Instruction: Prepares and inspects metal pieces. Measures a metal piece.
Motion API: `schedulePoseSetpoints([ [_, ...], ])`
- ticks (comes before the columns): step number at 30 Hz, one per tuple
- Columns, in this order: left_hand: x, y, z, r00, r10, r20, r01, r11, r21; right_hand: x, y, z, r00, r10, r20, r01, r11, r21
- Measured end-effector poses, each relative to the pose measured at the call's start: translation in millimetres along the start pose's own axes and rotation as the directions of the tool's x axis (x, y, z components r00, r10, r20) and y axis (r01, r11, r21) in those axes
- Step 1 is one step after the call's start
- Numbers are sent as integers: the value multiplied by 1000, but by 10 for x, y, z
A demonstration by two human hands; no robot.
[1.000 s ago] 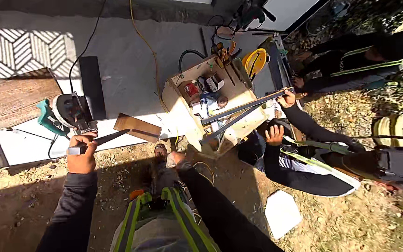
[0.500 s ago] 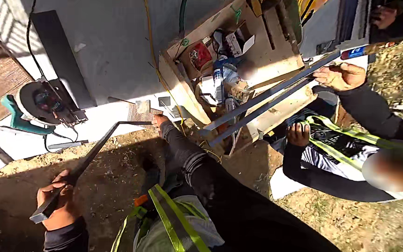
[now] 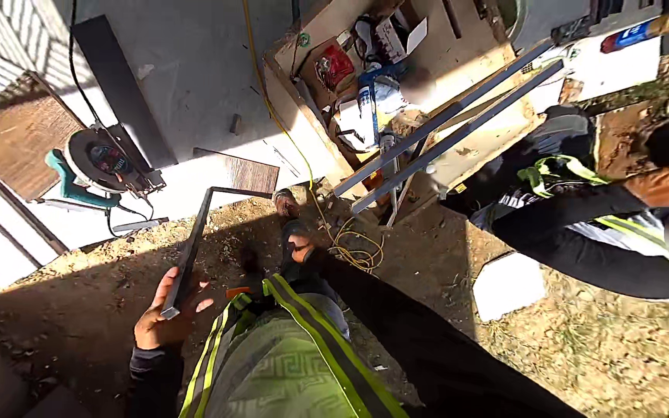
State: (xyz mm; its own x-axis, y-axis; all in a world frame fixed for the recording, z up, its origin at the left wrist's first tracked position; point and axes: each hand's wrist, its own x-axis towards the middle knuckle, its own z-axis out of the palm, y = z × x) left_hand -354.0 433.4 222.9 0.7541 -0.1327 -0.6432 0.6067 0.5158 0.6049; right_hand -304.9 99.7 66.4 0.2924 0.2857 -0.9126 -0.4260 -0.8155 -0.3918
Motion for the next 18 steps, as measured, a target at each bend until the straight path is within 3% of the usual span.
schedulePoseSetpoints([
  [2, 14, 72, -51, 995, -90, -48, 86, 994, -73, 23, -369, 157, 991, -131, 39, 131, 991, 25],
  [5, -24, 125, -38, 916, -230, -328, 274, 957, 93, 110, -765, 457, 989, -144, 43, 141, 988, 65],
  [7, -23, 23, -226, 872, -263, -413, 364, 912, 189, 146, -932, 762, 988, -155, 16, 153, 983, 105],
  [9, -31, -106, -470, 870, -285, -403, 408, 875, 262, 109, -1088, 1132, 981, -192, -19, 192, 974, 123],
  [11, 8, -271, -666, 837, -365, -408, 486, 839, 245, 70, -1232, 1481, 990, -128, -56, 135, 982, 135],
  [14, 74, -411, -928, 794, -444, -416, 580, 758, 297, 455, -1322, 2062, 998, -46, -35, 51, 987, 155],
  [16, -67, -386, -1037, 822, -448, -351, 550, 784, 287, 600, -1483, 2422, 991, -82, 104, 76, 995, 64],
  [18, -370, -306, -1136, 898, -372, -235, 429, 860, 277, 584, -1682, 2682, 966, -151, 211, 169, 983, -69],
])
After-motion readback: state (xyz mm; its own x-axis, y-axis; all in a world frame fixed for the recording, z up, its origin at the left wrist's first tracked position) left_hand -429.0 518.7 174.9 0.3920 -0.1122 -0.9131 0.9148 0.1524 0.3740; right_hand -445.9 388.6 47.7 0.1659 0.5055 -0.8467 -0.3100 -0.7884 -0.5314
